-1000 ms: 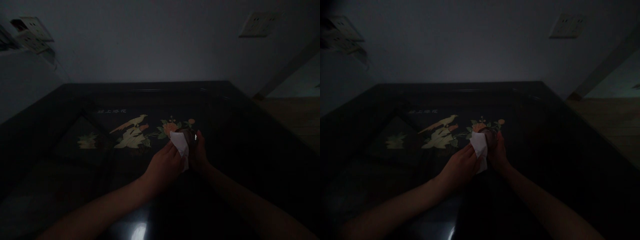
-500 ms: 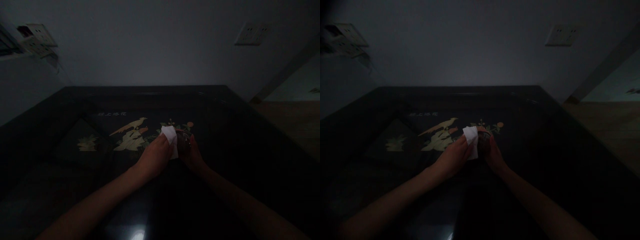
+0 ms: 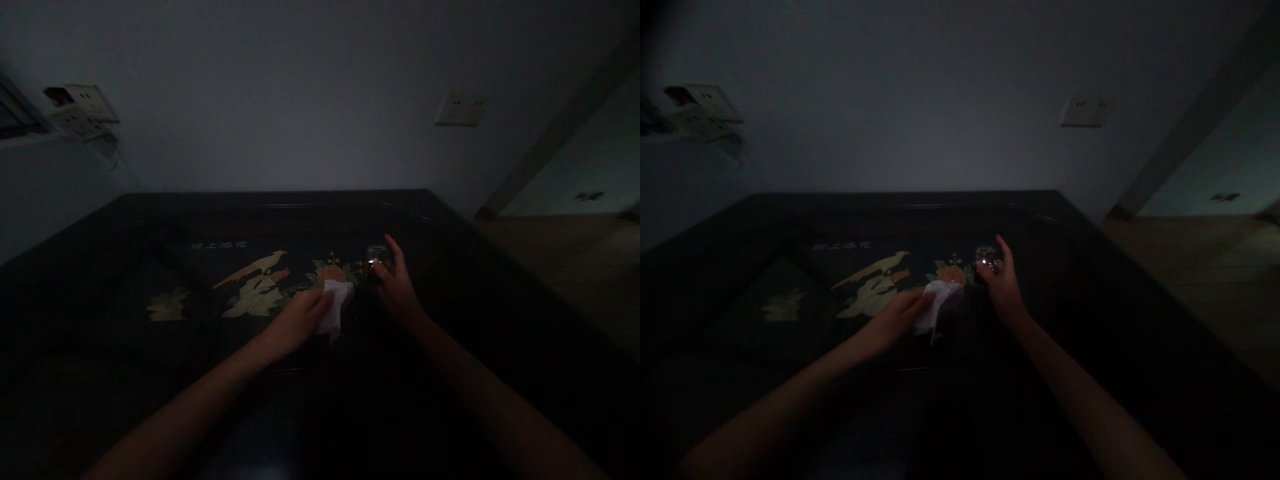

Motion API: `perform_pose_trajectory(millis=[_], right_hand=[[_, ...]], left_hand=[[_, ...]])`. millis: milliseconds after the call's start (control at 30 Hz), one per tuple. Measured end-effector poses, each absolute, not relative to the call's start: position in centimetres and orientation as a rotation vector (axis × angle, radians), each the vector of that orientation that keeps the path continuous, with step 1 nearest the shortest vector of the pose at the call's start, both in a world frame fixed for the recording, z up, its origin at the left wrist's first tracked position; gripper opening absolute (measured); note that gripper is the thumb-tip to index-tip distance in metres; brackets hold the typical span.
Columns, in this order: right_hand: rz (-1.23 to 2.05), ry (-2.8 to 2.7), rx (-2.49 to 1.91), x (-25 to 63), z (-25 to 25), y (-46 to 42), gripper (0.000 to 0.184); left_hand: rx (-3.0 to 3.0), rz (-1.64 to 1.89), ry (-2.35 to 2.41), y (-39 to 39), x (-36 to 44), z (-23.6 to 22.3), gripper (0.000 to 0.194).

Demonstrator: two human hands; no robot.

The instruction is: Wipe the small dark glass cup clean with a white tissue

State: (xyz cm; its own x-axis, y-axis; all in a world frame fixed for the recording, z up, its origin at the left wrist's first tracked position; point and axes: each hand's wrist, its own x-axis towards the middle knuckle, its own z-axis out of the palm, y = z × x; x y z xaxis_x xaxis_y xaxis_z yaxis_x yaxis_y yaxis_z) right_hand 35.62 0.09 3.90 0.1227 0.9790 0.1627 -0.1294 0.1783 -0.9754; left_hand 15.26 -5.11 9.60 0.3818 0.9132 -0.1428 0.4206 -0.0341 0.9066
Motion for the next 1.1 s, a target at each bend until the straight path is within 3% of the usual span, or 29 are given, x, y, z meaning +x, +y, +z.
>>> perform_pose_trajectory(millis=[367,1100], right_hand=[[0.455,-1.523,-1.303,39.5,2.1,2.4,0.074],[0.411,-1.777,-1.340,39.0,-0.6,2.2,0.071]], left_hand=[[1.056,0.662,1.007,-5.4,16.2,7.5,0.025],[0.855,0.535,0.793,-5.6,16.8,5.8,0.038]])
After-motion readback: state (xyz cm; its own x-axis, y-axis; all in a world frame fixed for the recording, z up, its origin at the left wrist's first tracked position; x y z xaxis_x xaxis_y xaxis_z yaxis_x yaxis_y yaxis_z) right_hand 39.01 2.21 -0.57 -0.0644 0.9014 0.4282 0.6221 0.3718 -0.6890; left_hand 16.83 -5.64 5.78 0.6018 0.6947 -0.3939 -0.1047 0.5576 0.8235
